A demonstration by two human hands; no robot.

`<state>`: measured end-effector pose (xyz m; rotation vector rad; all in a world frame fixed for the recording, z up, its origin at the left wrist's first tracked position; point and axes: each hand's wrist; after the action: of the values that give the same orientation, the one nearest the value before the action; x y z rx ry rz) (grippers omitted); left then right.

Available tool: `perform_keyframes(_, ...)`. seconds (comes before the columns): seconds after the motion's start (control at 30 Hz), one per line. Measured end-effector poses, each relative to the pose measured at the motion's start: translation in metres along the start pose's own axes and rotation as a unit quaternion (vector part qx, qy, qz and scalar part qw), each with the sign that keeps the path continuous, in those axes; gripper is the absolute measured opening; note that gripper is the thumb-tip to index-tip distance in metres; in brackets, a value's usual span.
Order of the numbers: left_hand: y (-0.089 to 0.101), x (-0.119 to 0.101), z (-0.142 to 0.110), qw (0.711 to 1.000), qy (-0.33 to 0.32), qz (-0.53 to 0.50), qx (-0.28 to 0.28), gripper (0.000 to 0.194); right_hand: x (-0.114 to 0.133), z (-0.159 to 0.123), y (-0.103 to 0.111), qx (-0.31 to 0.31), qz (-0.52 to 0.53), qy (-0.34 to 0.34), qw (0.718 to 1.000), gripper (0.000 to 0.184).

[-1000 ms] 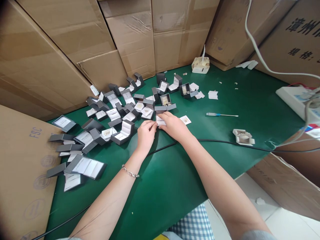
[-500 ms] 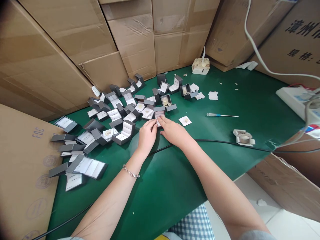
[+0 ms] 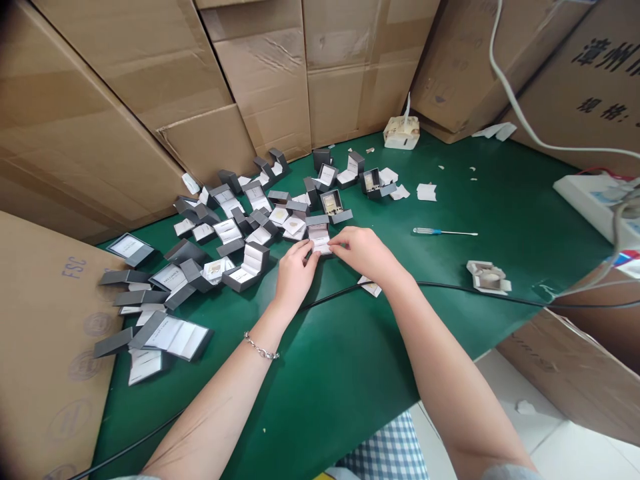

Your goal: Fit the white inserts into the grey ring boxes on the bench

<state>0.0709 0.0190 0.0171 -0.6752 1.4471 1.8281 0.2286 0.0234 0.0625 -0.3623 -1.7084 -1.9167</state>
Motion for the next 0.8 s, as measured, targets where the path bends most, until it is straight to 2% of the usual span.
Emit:
perform_keyframes(0.2, -0.001, 0.002, 0.000, 1.000, 0.001, 0.006, 0.002, 0.029, 0.001, 0.001, -0.001, 0.022, -0.056, 0.016, 0.998, 0.023)
perform_keyframes(0.3, -0.001, 0.002, -0.001, 1.000, -0.007, 0.019, 0.005, 0.029, 0.006, 0.000, -0.002, 0.055, -0.102, 0.004, 0.993, 0.025)
perform_keyframes(0.43, -0.002, 0.001, -0.003, 0.998, -0.028, 0.049, 0.009, 0.030, 0.020, -0.004, -0.004, 0.105, -0.209, -0.004, 0.972, 0.030)
perform_keyframes(0.53, -0.003, 0.000, -0.004, 0.997, -0.037, 0.063, 0.005, 0.031, 0.029, -0.006, -0.007, 0.117, -0.262, -0.003, 0.958, 0.032)
perform_keyframes(0.7, -0.001, -0.002, -0.003, 0.997, -0.031, 0.066, 0.005, 0.030, 0.028, -0.006, -0.012, 0.049, -0.214, 0.003, 0.976, 0.034)
perform_keyframes(0.8, 0.000, -0.004, -0.004, 0.997, -0.029, 0.066, 0.007, 0.030, 0.025, -0.005, -0.014, 0.078, -0.192, 0.012, 0.978, 0.038)
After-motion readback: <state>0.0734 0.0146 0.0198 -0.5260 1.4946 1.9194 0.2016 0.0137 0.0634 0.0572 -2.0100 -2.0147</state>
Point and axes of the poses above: each hand's wrist, its own z-axis towards the middle knuckle, its own y-axis out of the back of the hand, x = y × z, and after that the axes turned 6 degrees about -x, right-handed
